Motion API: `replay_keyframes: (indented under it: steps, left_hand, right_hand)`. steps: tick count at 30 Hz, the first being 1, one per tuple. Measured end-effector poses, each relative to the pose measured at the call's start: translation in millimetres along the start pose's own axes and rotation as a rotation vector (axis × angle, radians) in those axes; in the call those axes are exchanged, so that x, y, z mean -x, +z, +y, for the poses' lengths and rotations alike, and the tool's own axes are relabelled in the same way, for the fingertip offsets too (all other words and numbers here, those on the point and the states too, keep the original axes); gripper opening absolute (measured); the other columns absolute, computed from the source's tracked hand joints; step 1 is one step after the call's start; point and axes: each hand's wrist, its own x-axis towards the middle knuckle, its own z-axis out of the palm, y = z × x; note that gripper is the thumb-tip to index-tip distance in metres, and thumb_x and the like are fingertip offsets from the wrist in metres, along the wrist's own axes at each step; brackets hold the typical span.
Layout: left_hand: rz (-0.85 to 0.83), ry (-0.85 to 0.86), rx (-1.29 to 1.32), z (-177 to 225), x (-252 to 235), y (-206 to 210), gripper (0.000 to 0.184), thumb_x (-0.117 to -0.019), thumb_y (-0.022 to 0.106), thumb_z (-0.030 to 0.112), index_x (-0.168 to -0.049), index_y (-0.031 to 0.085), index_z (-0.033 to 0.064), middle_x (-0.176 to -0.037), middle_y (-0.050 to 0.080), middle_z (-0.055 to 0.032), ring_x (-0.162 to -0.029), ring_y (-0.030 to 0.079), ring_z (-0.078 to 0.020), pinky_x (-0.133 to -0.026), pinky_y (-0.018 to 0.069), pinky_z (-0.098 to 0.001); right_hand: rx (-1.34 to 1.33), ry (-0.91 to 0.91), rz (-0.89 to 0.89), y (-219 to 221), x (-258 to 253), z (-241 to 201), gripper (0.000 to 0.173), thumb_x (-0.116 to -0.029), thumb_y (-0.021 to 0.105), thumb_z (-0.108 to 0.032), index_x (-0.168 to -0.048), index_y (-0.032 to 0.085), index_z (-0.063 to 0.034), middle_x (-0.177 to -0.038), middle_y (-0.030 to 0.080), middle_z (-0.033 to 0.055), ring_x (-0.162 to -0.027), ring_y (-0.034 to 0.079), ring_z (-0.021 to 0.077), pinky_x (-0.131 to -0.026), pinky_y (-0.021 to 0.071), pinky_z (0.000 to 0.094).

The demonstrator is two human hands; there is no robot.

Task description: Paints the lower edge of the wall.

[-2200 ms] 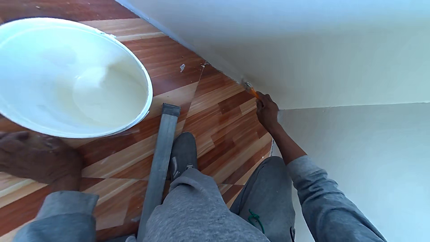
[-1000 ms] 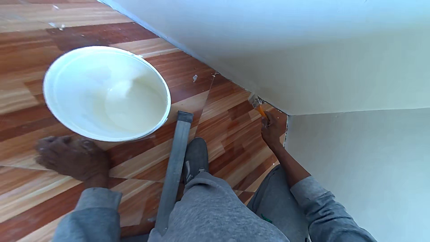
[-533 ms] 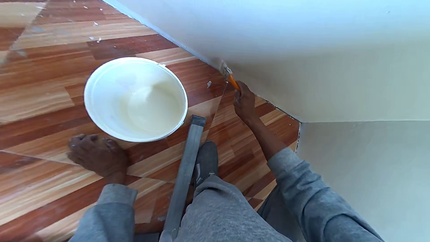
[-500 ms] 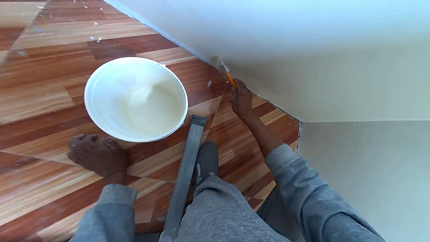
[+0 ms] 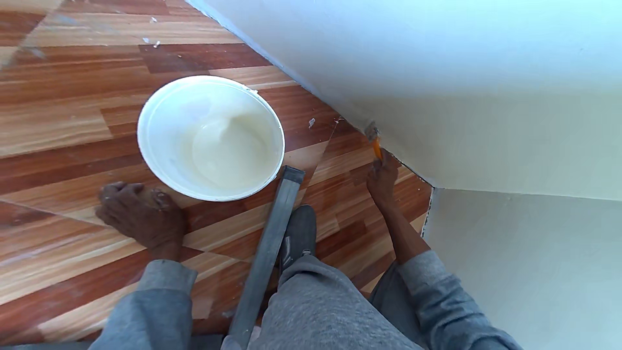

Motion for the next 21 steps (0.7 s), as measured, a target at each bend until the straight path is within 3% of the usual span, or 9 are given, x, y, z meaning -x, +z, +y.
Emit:
replay_keyframes:
  steps: [2,6,12,15,18,20,21]
  left_hand:
    - [-0.005,-0.001,0.001,-3.8,0.2,2.5,0.050,-0.1042,0.034,0.039,-0.132,0.053,0.0022,-0.153,0.041,-0.0195,-0.149,0.030,-0.0371,-0.122,0.0169,-0.0570]
    - [-0.015,-0.005,0.002,-1.8,0.4,3.0,0.051,-0.1035,0.035,0.039,-0.133,0.051,0.0010,-0.154,0.038,-0.0213,-0.149,0.029,-0.0384,-0.122,0.0159,-0.0575]
    - [-0.016,0.012,0.002,-8.5,1.2,8.0,0.053,-0.1042,0.035,0.040,-0.135,0.050,0.0008,-0.155,0.037,-0.0218,-0.150,0.026,-0.0388,-0.123,0.0147,-0.0578]
    - [-0.063,-0.011,0.040,0.5,1.3,-1.5,0.053,-0.1057,0.036,0.037,-0.139,0.049,-0.0021,-0.155,0.038,-0.0249,-0.148,0.030,-0.0424,-0.121,0.0195,-0.0614]
    - [-0.114,-0.016,-0.006,-21.0,2.1,19.2,0.058,-0.1062,0.030,0.042,-0.144,0.046,0.0002,-0.155,0.038,-0.0244,-0.147,0.033,-0.0421,-0.121,0.0211,-0.0611]
    - [-0.047,0.094,-0.099,-17.5,10.1,19.9,0.055,-0.1078,0.030,0.034,-0.135,0.052,-0.0097,-0.145,0.045,-0.0341,-0.138,0.042,-0.0490,-0.119,0.0239,-0.0604]
    - [0.001,0.110,-0.199,10.8,15.6,4.5,0.051,-0.1072,0.033,0.026,-0.128,0.056,-0.0145,-0.137,0.052,-0.0379,-0.131,0.049,-0.0503,-0.117,0.0286,-0.0577]
  right_hand:
    - [0.009,0.002,0.024,-10.7,10.5,8.1,0.037,-0.1068,0.047,-0.014,-0.140,0.058,-0.0031,-0.106,0.071,0.0221,-0.090,0.070,0.0367,-0.080,0.0561,0.0573]
    - [-0.009,-0.026,0.006,-25.1,23.6,10.6,0.036,-0.1046,0.050,-0.012,-0.138,0.060,-0.0035,-0.097,0.072,0.0185,-0.079,0.069,0.0300,-0.074,0.0574,0.0499]
    - [-0.052,0.003,-0.096,-30.0,31.1,15.6,0.030,-0.1008,0.057,-0.016,-0.127,0.071,-0.0112,-0.096,0.075,0.0113,-0.082,0.071,0.0236,-0.076,0.0576,0.0464]
    - [-0.147,0.037,-0.082,-52.2,38.7,50.2,0.030,-0.1004,0.059,-0.018,-0.125,0.073,-0.0105,-0.101,0.076,0.0100,-0.087,0.071,0.0178,-0.080,0.0579,0.0406]
    - [-0.160,0.000,0.057,-89.5,53.2,103.5,0.032,-0.1031,0.060,-0.020,-0.129,0.070,-0.0036,-0.111,0.075,0.0134,-0.095,0.073,0.0154,-0.087,0.0598,0.0341]
    - [0.004,-0.007,0.094,-116.4,61.1,144.0,0.035,-0.1056,0.055,-0.020,-0.132,0.066,-0.0007,-0.113,0.074,0.0171,-0.097,0.073,0.0217,-0.087,0.0605,0.0396]
    - [0.138,0.044,0.047,-130.2,61.4,158.4,0.036,-0.1066,0.051,-0.020,-0.134,0.064,-0.0017,-0.112,0.073,0.0188,-0.095,0.073,0.0280,-0.084,0.0592,0.0470]
